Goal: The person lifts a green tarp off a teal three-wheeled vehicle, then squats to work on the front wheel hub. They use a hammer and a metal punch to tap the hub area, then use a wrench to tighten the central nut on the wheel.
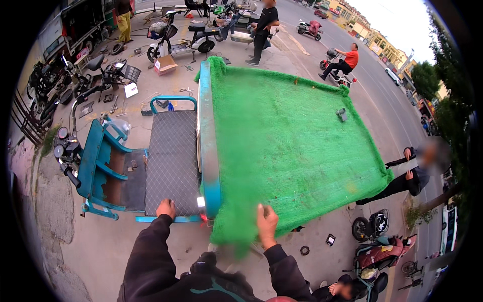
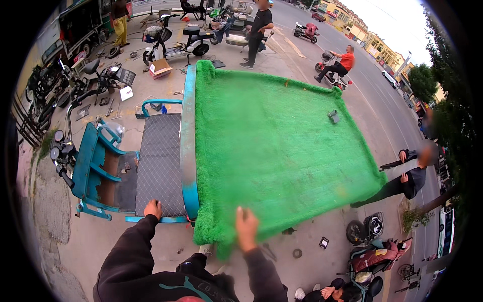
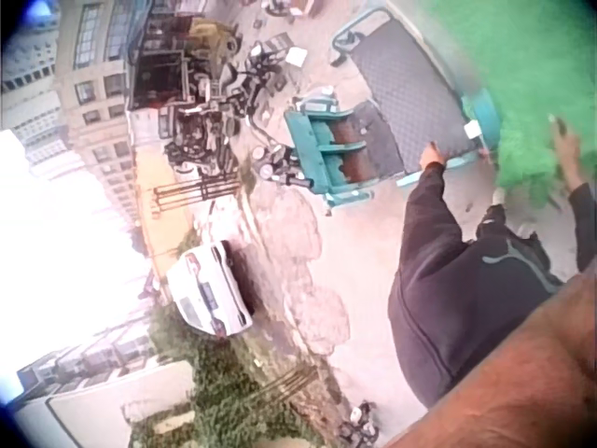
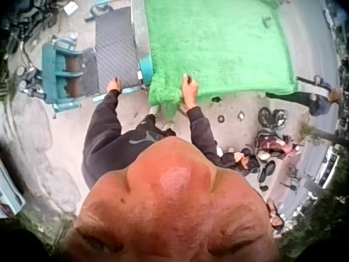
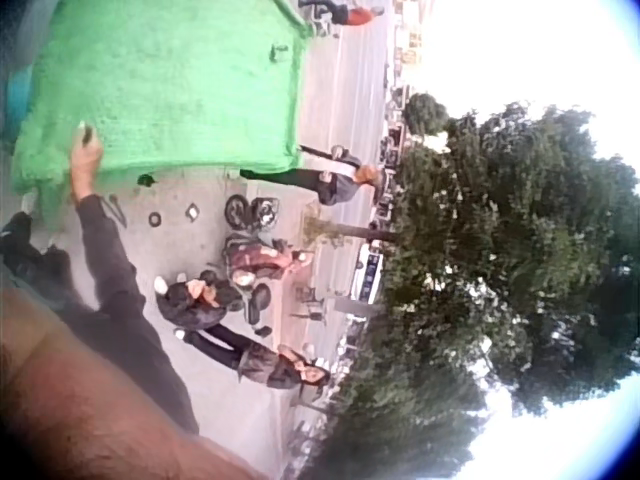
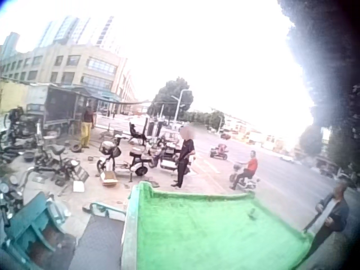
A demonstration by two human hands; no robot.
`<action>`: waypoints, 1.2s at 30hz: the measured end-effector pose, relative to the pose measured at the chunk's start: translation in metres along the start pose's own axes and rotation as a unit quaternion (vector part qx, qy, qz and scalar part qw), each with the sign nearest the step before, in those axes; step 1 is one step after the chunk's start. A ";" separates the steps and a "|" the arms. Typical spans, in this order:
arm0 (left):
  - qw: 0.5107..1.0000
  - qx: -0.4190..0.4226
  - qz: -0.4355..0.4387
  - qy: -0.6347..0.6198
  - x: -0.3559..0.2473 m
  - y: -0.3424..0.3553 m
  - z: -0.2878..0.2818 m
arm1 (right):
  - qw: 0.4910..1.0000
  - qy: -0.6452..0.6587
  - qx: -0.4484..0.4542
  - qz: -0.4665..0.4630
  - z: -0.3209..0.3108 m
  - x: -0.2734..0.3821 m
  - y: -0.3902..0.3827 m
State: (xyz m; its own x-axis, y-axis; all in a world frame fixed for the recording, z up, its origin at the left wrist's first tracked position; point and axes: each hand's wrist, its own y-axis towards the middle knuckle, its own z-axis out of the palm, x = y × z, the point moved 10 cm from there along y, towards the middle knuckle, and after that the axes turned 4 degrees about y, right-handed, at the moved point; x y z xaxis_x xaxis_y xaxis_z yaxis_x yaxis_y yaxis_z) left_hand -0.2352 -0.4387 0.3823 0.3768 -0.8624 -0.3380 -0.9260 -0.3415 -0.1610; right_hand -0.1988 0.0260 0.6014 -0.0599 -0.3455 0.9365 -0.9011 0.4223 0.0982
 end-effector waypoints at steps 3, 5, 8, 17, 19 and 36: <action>0.982 -0.066 -0.009 -0.177 -0.011 0.005 -0.034 | 0.999 0.029 -0.017 0.021 -0.035 0.037 -0.032; 0.941 -0.048 0.039 -0.332 -0.044 0.009 -0.066 | 0.998 -0.047 0.019 0.022 -0.061 0.022 -0.066; 0.841 0.072 0.035 -0.536 -0.147 -0.026 -0.116 | 0.990 -0.107 0.038 0.089 -0.115 -0.053 -0.129; 0.778 0.081 0.020 -0.622 -0.211 -0.035 -0.132 | 0.718 -0.232 -0.102 0.648 -0.328 -0.358 -0.619; 0.783 -0.015 0.022 -0.622 -0.207 0.008 -0.143 | 0.709 -0.223 -0.104 0.661 -0.351 -0.354 -0.703; 0.937 -0.238 -0.030 -0.253 -0.279 -0.031 -0.156 | 0.680 0.085 -0.294 0.666 -0.247 -0.391 -0.888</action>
State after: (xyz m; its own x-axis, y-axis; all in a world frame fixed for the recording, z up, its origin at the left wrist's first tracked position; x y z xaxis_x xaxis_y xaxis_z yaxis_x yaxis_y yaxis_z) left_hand -0.3152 -0.2460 0.6266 0.2793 -0.5898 -0.7577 -0.7627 -0.6157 0.1981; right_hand 0.7310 -0.0075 0.2312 -0.5594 0.7528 0.3470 0.2339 0.5449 -0.8052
